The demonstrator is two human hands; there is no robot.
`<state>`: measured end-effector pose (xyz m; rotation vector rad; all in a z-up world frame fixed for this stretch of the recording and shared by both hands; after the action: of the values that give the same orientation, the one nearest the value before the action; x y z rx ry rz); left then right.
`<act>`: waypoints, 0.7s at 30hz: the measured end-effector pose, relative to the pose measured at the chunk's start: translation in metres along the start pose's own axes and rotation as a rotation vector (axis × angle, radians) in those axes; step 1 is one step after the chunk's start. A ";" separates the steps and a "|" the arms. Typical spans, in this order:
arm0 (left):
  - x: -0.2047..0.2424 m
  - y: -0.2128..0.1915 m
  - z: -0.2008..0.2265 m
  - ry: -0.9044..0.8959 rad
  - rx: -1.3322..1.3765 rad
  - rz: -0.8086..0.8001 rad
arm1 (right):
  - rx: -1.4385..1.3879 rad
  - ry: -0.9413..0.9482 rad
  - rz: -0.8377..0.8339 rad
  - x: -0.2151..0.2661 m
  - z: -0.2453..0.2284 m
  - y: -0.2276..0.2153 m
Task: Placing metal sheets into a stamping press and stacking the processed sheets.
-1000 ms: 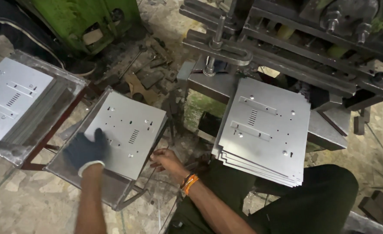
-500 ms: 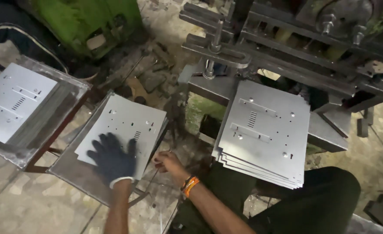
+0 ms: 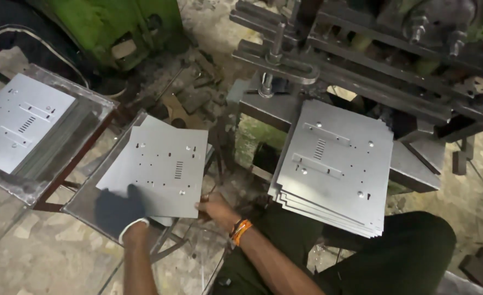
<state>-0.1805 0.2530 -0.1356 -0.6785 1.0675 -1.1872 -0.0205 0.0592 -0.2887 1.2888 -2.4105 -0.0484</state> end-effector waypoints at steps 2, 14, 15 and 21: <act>-0.015 0.011 -0.015 -0.143 -0.045 -0.206 | -0.051 0.012 -0.039 0.001 0.001 0.008; -0.058 0.001 -0.013 -0.130 -0.349 -0.327 | -0.066 -0.049 -0.123 0.019 -0.041 0.018; -0.057 -0.010 -0.006 -0.132 -0.343 -0.328 | -0.051 -0.048 -0.102 0.018 -0.035 0.013; -0.090 -0.023 0.003 -0.119 -0.301 -0.286 | -0.027 -0.123 -0.100 0.016 -0.037 0.019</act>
<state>-0.1882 0.3327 -0.0879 -1.1540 1.0831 -1.2210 -0.0294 0.0629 -0.2452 1.4320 -2.4351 -0.1936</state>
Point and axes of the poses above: each hand's wrist, its own x-axis away from the middle knuckle, its own y-axis out of the palm, z = x × y, the point moved 8 cm from there along -x, towards the middle knuckle, and after that the axes turned 13 degrees about -y, right-handed, at the moved point
